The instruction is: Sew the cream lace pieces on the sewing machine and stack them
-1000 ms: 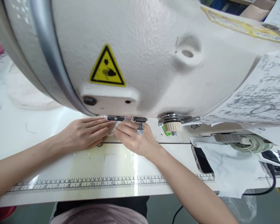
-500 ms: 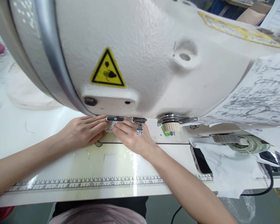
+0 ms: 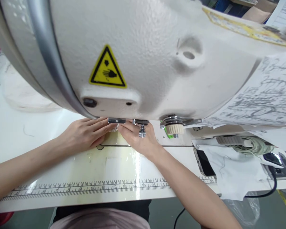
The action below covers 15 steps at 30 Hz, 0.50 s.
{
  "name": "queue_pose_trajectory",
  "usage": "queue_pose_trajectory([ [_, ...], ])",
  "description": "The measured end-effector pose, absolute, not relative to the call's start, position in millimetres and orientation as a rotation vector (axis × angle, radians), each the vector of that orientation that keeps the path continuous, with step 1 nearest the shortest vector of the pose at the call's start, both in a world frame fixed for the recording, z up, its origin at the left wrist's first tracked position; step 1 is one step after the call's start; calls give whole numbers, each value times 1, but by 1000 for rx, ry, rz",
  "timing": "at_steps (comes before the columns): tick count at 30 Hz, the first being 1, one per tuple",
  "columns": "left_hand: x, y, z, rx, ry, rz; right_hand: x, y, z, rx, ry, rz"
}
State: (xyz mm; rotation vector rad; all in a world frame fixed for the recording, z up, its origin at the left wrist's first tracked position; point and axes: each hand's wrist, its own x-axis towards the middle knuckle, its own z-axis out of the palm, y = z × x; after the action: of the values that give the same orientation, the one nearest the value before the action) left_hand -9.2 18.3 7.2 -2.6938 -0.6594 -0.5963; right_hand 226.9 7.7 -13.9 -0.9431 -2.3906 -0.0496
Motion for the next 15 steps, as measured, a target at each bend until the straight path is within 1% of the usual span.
queue_pose_trajectory([
  [2, -9, 18, 6, -2682, -659, -581, 226, 9, -11, -921, -2346, -114],
  [8, -10, 18, 6, -2682, -646, -563, 224, 11, 2, -1005, -2396, -26],
  [12, -9, 18, 6, -2700, -635, -551, 228, 14, -12, -1055, -2342, 17],
  [15, -9, 18, 6, -2713, -635, -547, 230, 16, -22, -1070, -2323, -12],
])
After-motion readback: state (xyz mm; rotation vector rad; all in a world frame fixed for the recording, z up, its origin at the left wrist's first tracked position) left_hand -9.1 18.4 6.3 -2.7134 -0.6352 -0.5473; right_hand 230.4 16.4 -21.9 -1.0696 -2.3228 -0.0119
